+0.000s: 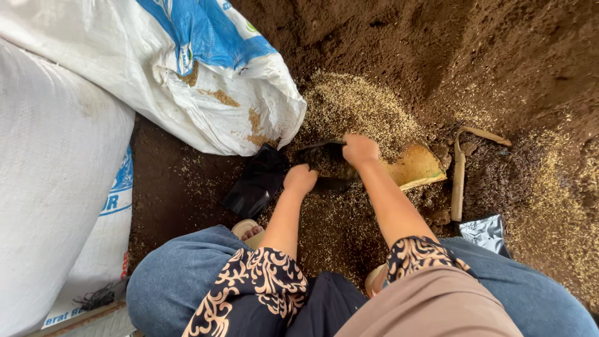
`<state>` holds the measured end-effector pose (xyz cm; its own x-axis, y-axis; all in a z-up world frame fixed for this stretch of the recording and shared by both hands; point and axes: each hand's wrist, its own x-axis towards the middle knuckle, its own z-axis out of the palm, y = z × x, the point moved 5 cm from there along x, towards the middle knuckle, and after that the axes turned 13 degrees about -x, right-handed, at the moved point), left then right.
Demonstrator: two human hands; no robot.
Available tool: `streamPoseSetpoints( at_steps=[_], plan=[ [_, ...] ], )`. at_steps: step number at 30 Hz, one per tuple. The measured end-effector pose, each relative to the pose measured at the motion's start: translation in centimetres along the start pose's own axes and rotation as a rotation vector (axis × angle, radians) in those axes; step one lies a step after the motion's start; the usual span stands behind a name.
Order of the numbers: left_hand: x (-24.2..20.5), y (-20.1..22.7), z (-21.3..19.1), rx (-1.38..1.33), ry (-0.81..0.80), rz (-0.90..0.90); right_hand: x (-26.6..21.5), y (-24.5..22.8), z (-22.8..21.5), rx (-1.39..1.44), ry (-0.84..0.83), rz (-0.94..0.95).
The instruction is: The person scoops grain from a large pile using a scoop and pours it into small black plastic bags. They hold the bags open with one hand while filling them, then set the filled bags aside.
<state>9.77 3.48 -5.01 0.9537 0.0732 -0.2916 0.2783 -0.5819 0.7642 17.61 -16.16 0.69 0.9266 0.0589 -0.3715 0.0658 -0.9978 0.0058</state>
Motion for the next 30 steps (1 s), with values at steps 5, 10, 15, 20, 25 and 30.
streamPoseSetpoints(
  at_steps=[5, 10, 15, 20, 25, 30],
  plan=[
    [1.3, 4.4, -4.5, 0.005, 0.222, 0.053, -0.6, 6.2, 2.8, 0.081, -0.246, 0.169],
    [-0.7, 5.9, -4.6, 0.116, 0.133, 0.040, -3.1, 4.3, 2.0, 0.016, -0.233, 0.194],
    [-1.9, 1.6, -2.5, 0.200, -0.121, -0.285, -4.0, 0.6, -0.5, -0.084, 0.019, 0.053],
    [-1.4, 1.8, -3.8, 0.054, 0.085, -0.023, -3.7, 2.6, -0.3, 0.071, -0.071, 0.181],
    [-1.7, 2.5, -4.5, -0.020, 0.084, -0.075, -3.8, 4.3, -0.2, 0.060, -0.205, 0.227],
    [-2.3, 4.5, -5.6, -0.041, 0.171, 0.014, -5.8, 8.7, -0.5, 0.815, 0.211, 0.655]
  ],
)
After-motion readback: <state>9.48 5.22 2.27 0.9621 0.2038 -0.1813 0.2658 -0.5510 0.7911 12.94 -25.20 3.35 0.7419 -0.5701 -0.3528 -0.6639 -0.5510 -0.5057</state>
